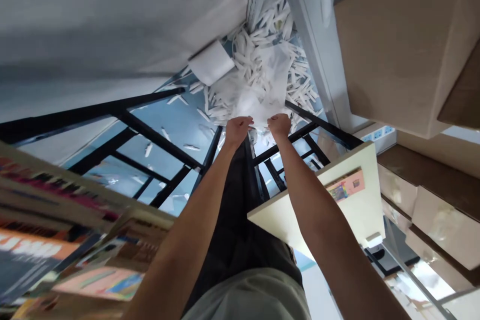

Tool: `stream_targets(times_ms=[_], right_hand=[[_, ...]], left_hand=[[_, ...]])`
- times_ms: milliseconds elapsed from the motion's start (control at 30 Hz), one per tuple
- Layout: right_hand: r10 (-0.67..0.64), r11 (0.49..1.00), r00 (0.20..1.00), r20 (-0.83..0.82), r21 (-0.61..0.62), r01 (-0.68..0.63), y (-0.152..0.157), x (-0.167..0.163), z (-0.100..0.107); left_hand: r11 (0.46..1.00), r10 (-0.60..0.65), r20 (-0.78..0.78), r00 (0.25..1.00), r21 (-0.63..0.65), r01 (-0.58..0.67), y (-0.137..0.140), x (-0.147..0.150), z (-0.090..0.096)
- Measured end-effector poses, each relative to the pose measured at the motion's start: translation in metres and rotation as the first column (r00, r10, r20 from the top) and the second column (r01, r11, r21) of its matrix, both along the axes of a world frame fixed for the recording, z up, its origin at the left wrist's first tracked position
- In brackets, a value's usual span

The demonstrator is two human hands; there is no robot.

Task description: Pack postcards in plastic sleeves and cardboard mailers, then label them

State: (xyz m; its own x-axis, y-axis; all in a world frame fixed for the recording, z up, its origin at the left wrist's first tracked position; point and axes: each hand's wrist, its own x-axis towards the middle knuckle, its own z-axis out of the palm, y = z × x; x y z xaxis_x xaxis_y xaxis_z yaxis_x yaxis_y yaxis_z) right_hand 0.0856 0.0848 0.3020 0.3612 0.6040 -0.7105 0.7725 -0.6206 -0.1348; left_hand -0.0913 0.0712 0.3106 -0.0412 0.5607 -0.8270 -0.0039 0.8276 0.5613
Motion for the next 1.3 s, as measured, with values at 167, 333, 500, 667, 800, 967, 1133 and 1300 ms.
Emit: stream_targets(times_ms=[167,333,500,667,800,967,1133,1300], right_hand=[[-0.067,0.98,0.992,0.103,-0.181,0.085,0.004,0.026,-0.07],[-0.012,0.955,0.988,0.151,-0.292,0.056,-0.008,0.041,-0.143],[0.015,0.887,0.973,0.232,-0.452,0.094,-0.02,0.058,-0.205],[0.069,0.874,0.965,0.253,-0.482,0.064,-0.025,0.075,-0.246],[0.114,0.887,0.964,0.239,-0.462,0.009,-0.019,0.077,-0.259],[0.195,0.927,0.952,0.238,-0.361,-0.099,0.001,0.054,-0.229],[0.181,0.974,0.961,0.211,-0.173,-0.145,0.018,0.01,-0.144],[0.028,1.0,0.999,0.022,0.012,-0.028,0.02,-0.028,-0.052]], left_hand=[[0.994,-0.1,-0.099,0.99,-0.048,0.096,-0.014,0.004,-0.074],[0.997,-0.056,-0.109,0.992,-0.063,0.05,-0.039,0.01,-0.132],[0.989,0.038,-0.103,0.994,-0.141,-0.052,-0.055,0.025,-0.179],[0.983,0.099,-0.042,0.994,-0.153,-0.104,-0.053,0.04,-0.22],[0.98,0.123,-0.04,0.992,-0.151,-0.127,-0.047,0.046,-0.229],[0.972,0.166,-0.057,0.984,-0.161,-0.173,-0.042,0.042,-0.197],[0.951,0.232,-0.067,0.97,-0.194,-0.241,-0.027,0.026,-0.132],[0.954,0.242,-0.071,0.968,-0.164,-0.251,-0.004,0.009,-0.059]])
